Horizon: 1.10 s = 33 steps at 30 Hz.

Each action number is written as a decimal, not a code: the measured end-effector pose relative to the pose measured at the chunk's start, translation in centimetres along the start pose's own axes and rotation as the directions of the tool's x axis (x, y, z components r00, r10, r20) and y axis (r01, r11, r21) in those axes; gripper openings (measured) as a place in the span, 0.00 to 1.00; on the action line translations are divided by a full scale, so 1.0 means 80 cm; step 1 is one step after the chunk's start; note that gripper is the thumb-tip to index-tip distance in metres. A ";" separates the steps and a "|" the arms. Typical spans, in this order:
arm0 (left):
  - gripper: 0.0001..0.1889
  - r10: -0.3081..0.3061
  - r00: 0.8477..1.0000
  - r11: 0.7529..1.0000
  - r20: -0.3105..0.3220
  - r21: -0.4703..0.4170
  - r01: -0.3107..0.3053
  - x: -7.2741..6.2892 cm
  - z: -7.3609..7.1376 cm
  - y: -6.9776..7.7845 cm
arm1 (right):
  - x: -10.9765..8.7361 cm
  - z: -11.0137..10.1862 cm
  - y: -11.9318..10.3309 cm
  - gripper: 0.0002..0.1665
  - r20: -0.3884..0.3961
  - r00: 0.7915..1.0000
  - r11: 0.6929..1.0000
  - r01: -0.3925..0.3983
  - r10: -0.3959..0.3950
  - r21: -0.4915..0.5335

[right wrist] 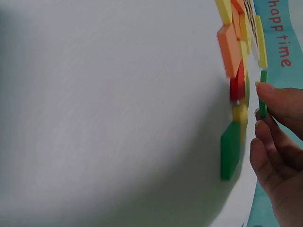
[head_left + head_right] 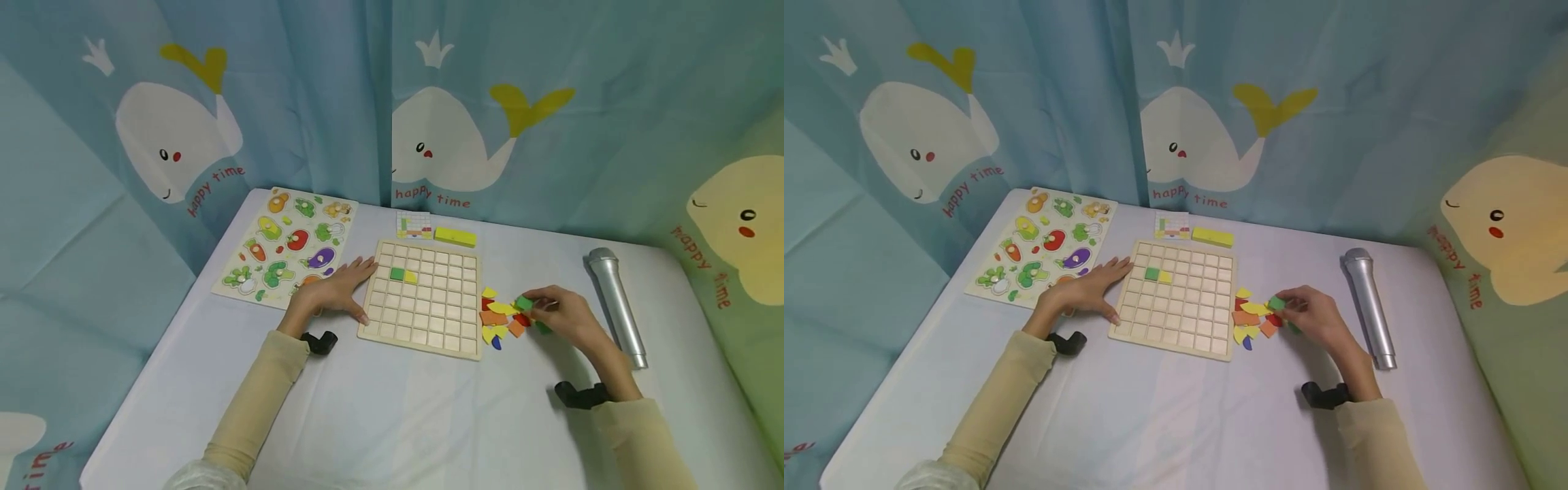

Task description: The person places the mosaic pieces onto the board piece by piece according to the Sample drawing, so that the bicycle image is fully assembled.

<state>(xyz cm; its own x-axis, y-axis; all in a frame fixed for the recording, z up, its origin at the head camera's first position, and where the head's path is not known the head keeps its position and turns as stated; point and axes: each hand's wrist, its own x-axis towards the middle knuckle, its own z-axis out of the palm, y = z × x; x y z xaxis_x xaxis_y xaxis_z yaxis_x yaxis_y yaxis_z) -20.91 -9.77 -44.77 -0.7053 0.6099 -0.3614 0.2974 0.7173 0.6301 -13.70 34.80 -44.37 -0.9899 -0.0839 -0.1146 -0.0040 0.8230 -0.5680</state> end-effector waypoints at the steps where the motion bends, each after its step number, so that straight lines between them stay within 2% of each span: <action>1: 0.64 -0.003 1.000 1.000 -0.001 -0.003 0.003 -0.001 0.000 0.000 | 0.002 0.002 -0.003 0.22 0.004 1.000 1.000 -0.001 0.001 0.010; 6: 0.64 -0.006 1.000 1.000 -0.002 -0.002 0.006 -0.001 0.000 -0.001 | 0.012 0.011 -0.018 0.22 0.015 1.000 1.000 0.008 -0.008 0.028; 15: 0.64 -0.009 1.000 1.000 -0.007 0.009 0.009 -0.003 0.001 0.000 | 0.029 0.024 -0.052 0.21 0.012 0.996 0.996 0.083 -0.084 0.045; 33: 0.64 -0.003 1.000 1.000 -0.010 0.024 0.004 0.000 0.001 -0.003 | 0.058 0.052 -0.094 0.18 0.055 0.984 0.979 0.165 -0.172 0.119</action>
<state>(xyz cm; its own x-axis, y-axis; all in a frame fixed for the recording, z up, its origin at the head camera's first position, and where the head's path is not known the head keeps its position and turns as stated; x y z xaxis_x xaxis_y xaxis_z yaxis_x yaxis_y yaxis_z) -20.95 -9.87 -44.98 -0.7126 0.6041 -0.3567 0.3104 0.7275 0.6119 -17.67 25.86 -44.04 -0.9651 -0.2551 -0.0596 -0.1501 0.7249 -0.6723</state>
